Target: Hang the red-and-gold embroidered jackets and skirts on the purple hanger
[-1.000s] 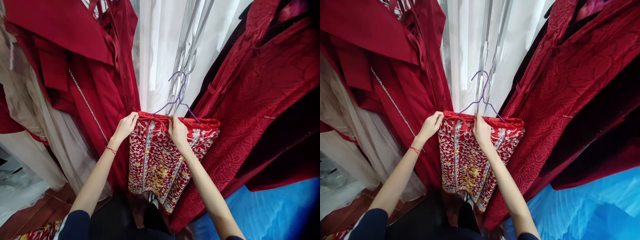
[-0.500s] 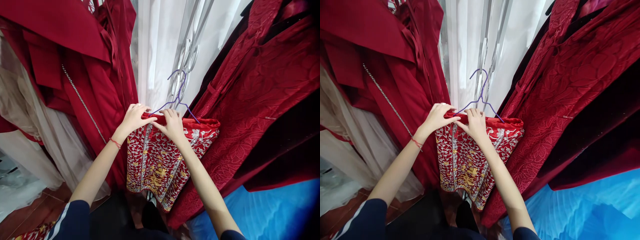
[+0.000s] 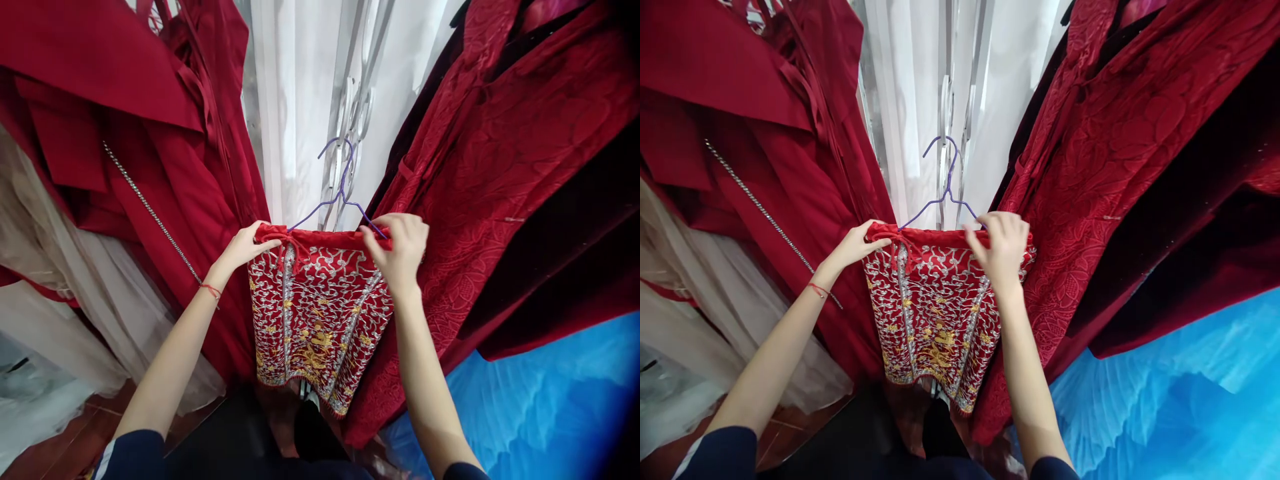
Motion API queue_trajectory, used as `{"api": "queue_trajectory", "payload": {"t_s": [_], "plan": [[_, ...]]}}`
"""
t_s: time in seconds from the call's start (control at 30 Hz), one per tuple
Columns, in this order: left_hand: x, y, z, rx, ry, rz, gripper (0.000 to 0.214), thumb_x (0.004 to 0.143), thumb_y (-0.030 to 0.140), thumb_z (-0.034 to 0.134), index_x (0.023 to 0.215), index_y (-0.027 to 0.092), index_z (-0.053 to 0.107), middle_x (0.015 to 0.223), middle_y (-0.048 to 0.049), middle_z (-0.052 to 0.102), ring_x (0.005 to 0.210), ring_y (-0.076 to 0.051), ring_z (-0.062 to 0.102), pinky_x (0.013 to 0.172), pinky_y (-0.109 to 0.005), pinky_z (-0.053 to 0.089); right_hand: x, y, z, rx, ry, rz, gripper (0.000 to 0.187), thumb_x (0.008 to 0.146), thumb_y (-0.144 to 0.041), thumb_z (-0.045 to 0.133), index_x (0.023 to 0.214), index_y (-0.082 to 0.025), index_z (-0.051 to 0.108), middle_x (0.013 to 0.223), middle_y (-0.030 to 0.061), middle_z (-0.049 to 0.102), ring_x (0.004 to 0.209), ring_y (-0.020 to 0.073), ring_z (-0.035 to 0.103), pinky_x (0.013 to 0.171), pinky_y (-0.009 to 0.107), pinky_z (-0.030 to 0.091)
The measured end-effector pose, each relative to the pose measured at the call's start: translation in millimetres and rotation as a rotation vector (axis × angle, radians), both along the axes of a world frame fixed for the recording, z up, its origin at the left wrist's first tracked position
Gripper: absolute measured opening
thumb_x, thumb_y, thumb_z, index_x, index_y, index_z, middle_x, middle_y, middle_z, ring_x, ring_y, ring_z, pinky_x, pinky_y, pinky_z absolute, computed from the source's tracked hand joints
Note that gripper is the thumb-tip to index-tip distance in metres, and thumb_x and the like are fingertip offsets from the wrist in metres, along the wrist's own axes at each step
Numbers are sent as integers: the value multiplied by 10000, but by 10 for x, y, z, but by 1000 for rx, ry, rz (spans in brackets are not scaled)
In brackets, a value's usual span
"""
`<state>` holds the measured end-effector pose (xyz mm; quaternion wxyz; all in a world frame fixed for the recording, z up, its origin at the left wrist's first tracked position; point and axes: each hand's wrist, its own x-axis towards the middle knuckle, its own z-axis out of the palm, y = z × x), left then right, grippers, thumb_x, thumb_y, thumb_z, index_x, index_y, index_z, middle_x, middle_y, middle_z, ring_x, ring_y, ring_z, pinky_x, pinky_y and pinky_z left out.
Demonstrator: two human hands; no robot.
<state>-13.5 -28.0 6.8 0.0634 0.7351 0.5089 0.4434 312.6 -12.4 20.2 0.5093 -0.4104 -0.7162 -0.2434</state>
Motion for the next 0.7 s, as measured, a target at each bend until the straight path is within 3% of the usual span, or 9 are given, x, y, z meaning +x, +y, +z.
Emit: {"api": "queue_trajectory", "payload": {"t_s": [0.1, 0.2, 0.27, 0.37, 0.43, 0.5, 0.6, 0.7], "plan": [[-81, 46, -203, -12, -146, 38, 475, 750, 578, 691, 952, 150, 736, 877, -59, 755, 788, -220, 674, 725, -292, 494, 398, 180, -105, -150, 100, -121, 450, 924, -593, 453, 916, -178, 627, 844, 109, 682, 798, 249, 593, 782, 372, 376], [-73, 65, -279, 65, -209, 123, 472, 695, 566, 744, 905, 143, 753, 881, -65, 765, 816, -232, 676, 745, -295, 499, 596, 376, -173, -302, 41, -76, 519, 908, -633, 440, 671, -195, 584, 629, 64, 621, 629, 208, 561, 712, 344, 382], [-70, 46, -268, 52, -268, 83, 486, 690, 571, 746, 904, 135, 751, 905, -75, 765, 809, -227, 678, 731, -291, 505, 684, 453, -183, -323, 120, 51, 522, 890, -645, 461, 647, -199, 581, 610, 46, 607, 615, 191, 558, 676, 319, 391], [-88, -11, -288, -60, -455, -32, 513, 693, 579, 747, 948, 134, 732, 921, -80, 758, 764, -198, 677, 690, -278, 518, 837, 500, -224, -351, 428, 347, 483, 883, -644, 463, 808, -200, 638, 700, 28, 637, 657, 172, 577, 630, 280, 415], [-95, -44, -365, -110, -641, -56, 533, 669, 590, 764, 954, 143, 712, 894, -74, 753, 753, -182, 681, 694, -273, 529, 931, 510, -306, -429, 570, 514, 471, 853, -653, 504, 868, -204, 645, 739, 20, 642, 666, 165, 578, 618, 274, 432], [-85, -51, -453, -114, -839, -42, 561, 661, 647, 738, 913, 148, 692, 832, -69, 744, 746, -181, 689, 701, -282, 541, 983, 507, -413, -493, 593, 591, 446, 807, -645, 578, 851, -206, 640, 747, 15, 637, 661, 163, 566, 620, 280, 441], [-56, -22, -473, -125, -949, -11, 595, 670, 712, 682, 854, 147, 679, 745, -68, 726, 724, -195, 694, 680, -300, 549, 985, 472, -512, -409, 549, 506, 383, 837, -584, 587, 800, -204, 617, 736, 11, 613, 665, 161, 543, 646, 289, 441], [-28, 13, -333, -78, -786, 16, 545, 688, 670, 697, 837, 145, 688, 747, -64, 721, 725, -195, 676, 680, -290, 534, 969, 425, -446, -283, 455, 387, 354, 911, -529, 513, 827, -203, 622, 754, 23, 616, 689, 168, 552, 682, 298, 447]]}}
